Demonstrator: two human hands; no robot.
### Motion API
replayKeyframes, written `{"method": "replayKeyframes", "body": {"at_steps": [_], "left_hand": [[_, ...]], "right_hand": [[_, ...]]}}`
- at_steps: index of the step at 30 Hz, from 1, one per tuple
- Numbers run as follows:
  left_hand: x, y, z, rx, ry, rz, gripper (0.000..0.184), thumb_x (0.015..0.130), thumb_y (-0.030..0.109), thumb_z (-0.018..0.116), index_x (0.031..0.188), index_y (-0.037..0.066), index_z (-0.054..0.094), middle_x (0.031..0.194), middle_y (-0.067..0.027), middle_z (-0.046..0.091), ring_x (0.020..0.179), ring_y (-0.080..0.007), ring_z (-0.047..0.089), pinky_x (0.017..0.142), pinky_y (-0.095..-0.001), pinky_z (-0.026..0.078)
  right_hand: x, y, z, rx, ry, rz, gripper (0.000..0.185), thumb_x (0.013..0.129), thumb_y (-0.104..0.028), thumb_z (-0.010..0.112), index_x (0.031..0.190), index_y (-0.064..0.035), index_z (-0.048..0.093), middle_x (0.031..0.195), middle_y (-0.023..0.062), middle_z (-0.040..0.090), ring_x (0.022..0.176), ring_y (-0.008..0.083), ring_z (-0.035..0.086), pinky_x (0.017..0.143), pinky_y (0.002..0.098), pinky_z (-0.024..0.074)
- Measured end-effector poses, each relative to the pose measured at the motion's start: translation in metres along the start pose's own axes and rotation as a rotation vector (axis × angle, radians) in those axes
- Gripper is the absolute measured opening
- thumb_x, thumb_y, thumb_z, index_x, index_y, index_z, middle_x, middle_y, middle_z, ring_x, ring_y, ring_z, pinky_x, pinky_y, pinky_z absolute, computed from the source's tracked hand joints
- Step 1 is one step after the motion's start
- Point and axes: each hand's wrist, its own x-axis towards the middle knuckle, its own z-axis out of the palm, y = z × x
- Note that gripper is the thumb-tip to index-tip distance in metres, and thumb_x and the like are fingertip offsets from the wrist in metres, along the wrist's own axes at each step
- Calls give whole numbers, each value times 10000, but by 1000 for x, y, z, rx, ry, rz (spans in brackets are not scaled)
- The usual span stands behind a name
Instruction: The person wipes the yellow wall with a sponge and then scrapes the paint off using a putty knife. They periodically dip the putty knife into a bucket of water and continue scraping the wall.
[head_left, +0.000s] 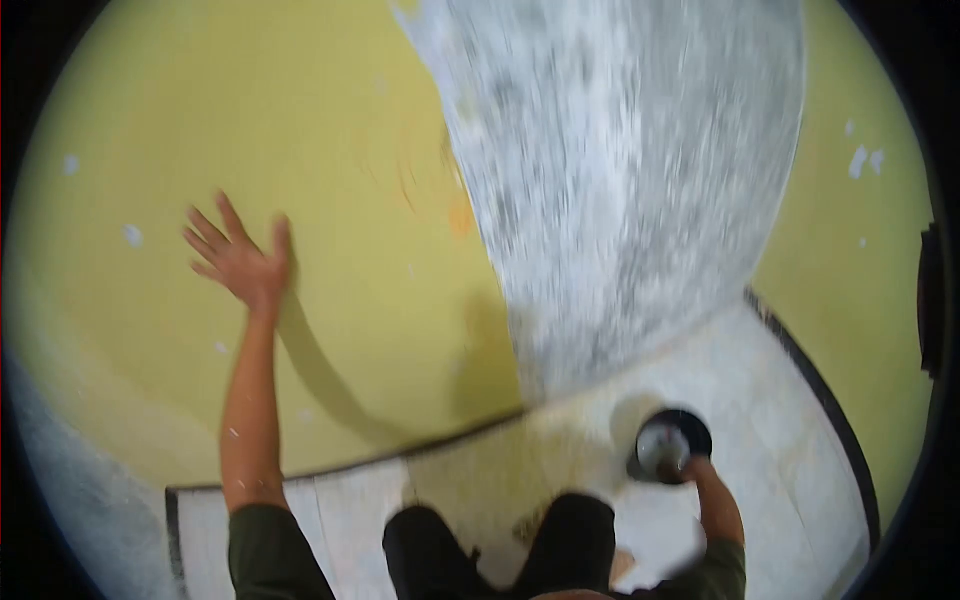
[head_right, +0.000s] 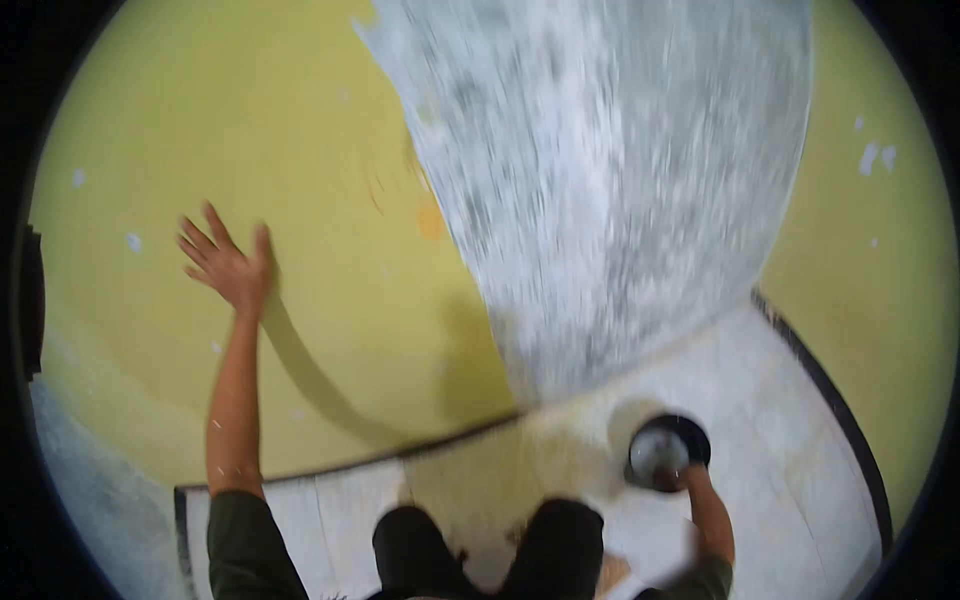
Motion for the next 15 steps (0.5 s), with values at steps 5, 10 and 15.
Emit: {"method": "replayKeyframes", "body": {"at_steps": [5, 10, 15], "left_hand": [[1, 6, -17, -87, -52, -66, 927, 819, 639, 648, 1593, 246, 322, 1690, -172, 86, 1541, -452, 38, 1123, -757, 34], [0, 5, -27, -94, -79, -82, 924, 816, 629, 649, 1588, 232, 331, 1688, -179, 86, 1541, -454, 36, 1124, -756, 34], [2, 2, -32, -86, -85, -89, 904, 838, 656, 607, 1593, 251, 317, 1686, -179, 101, 1538, -462, 59, 1122, -763, 54]], "right_hand": [[-37, 0, -102, 417, -313, 321, 259, 873, -250, 617, 799, -63, 781, 747, 94, 759, 720, 236, 757, 767, 392, 588], [-110, -8, -77, 608, -336, 530, 287, 935, -187, 549, 901, 37, 725, 778, 110, 765, 711, 225, 758, 674, 339, 608], [-136, -38, -59, 633, -42, 792, 271, 849, -247, 629, 713, -58, 768, 685, 98, 740, 656, 231, 742, 818, 380, 604]]}}
